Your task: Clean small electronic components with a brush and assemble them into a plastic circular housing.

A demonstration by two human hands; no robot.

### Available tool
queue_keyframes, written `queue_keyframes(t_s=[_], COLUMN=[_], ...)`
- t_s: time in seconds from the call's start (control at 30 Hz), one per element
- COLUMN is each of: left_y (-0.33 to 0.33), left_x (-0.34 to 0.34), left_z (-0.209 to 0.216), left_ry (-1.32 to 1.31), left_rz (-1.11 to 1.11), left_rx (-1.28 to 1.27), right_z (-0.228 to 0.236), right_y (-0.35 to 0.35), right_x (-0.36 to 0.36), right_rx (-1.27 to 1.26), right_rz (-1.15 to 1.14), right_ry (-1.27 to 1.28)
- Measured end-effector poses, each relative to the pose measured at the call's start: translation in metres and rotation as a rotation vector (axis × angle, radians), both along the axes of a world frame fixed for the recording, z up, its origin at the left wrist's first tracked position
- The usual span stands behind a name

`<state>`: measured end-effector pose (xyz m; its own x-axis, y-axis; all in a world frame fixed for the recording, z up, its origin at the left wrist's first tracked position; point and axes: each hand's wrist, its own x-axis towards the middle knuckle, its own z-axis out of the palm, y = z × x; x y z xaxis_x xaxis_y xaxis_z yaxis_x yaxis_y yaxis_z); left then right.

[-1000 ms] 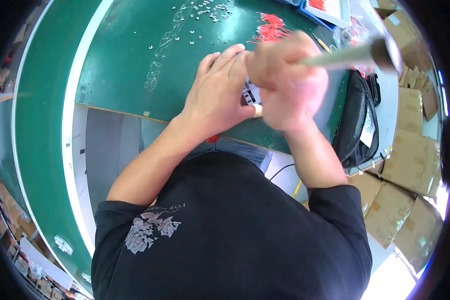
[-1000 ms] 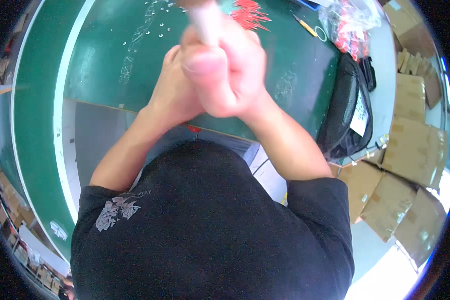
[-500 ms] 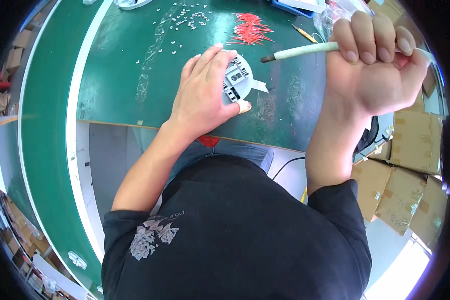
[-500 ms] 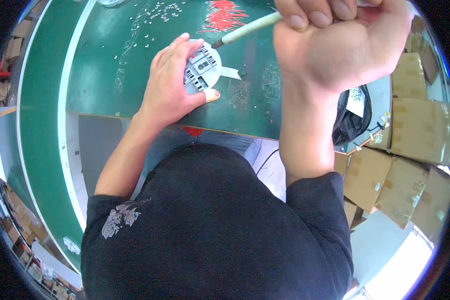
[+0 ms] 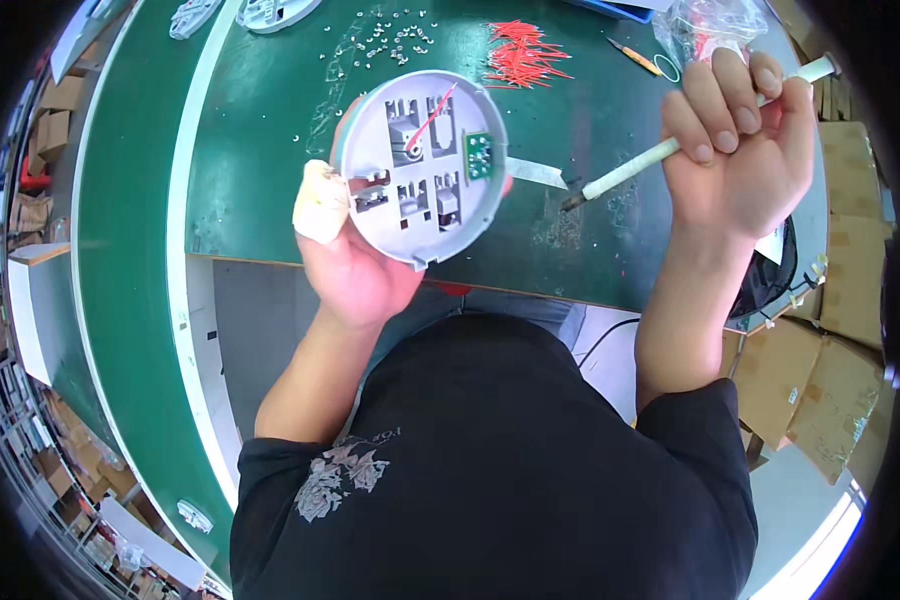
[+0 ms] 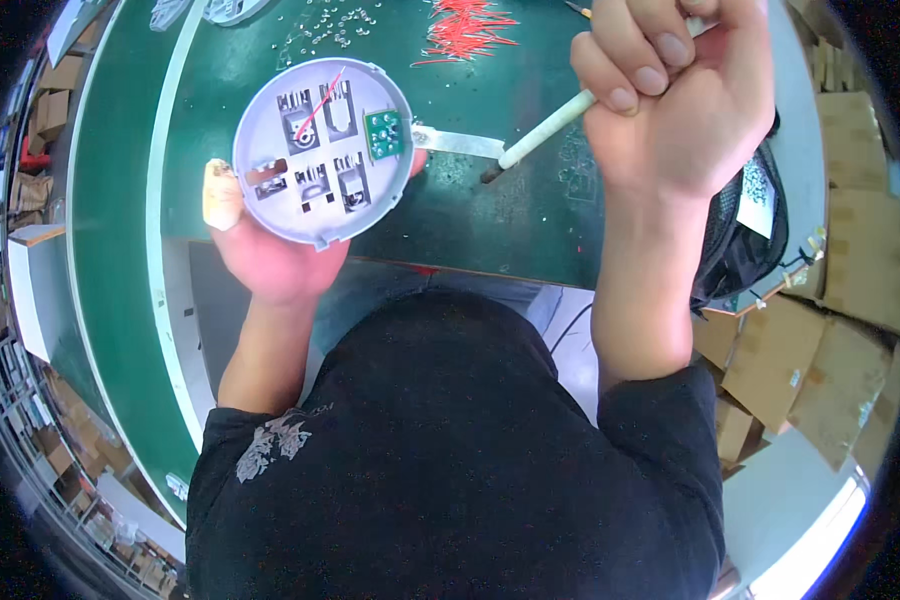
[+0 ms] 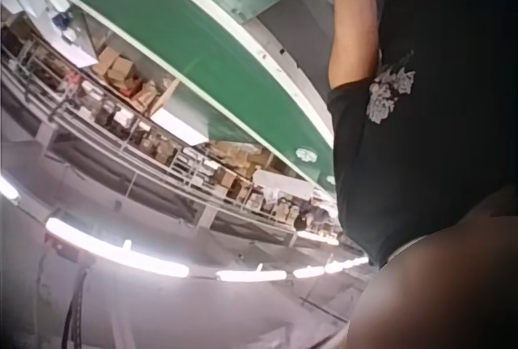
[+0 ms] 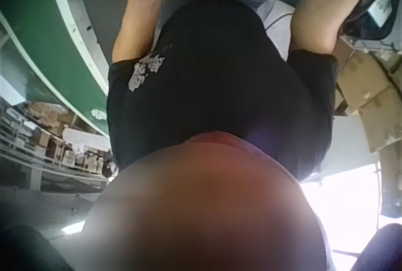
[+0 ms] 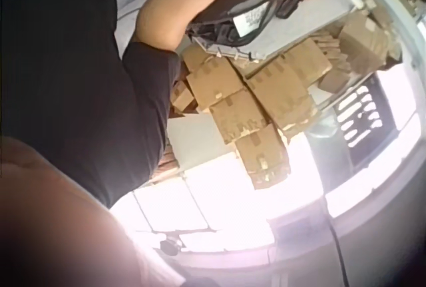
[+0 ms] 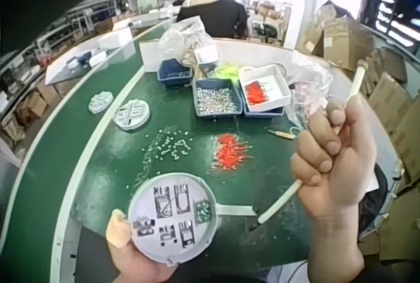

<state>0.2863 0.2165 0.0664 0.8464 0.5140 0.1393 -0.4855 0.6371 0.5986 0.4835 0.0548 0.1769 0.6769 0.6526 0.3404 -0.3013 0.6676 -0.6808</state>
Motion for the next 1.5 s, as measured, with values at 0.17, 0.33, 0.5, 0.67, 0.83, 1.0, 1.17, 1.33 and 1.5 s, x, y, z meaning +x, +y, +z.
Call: queue_keyframes(t_s=[0.17, 0.33, 0.5, 0.67, 0.83, 1.0, 1.17, 1.33, 1.5], left_y=[-0.006, -0.008, -0.01, -0.02, -0.019, -0.012, -0.014, -0.011, -0.014], left_x=[-0.004, -0.002, 0.001, 0.008, 0.01, 0.012, 0.016, 0.01, 0.009], left_z=[0.014, 0.029, 0.035, 0.031, 0.027, 0.018, 0.015, 0.019, 0.024], left_ry=[-0.009, 0.063, -0.005, 0.079, 0.036, 0.064, 0.061, 0.053, -0.018], left_rz=[-0.044, -0.034, -0.116, 0.149, 0.187, 0.258, 0.31, 0.15, 0.084], left_rx=[0.011, -0.088, -0.122, 0.411, 0.58, 0.743, 0.829, 0.32, 0.239], right_z=[-0.005, -0.005, -0.003, -0.028, -0.034, -0.038, -0.046, -0.047, -0.043], right_y=[0.011, 0.01, 0.01, 0.037, 0.047, 0.053, 0.055, 0.054, 0.054], right_x=[-0.01, -0.009, -0.019, -0.06, -0.073, -0.076, -0.087, -0.097, -0.09], right_rx=[0.0, -0.029, -0.242, -0.779, -0.703, -0.704, -0.511, -0.309, -0.473], right_rz=[0.005, 0.02, 0.075, -0.148, -0.097, -0.04, -0.015, 0.1, 0.075], right_ry=[-0.05, -0.078, -0.046, -0.553, -0.331, -0.212, 0.098, 0.222, -0.076])
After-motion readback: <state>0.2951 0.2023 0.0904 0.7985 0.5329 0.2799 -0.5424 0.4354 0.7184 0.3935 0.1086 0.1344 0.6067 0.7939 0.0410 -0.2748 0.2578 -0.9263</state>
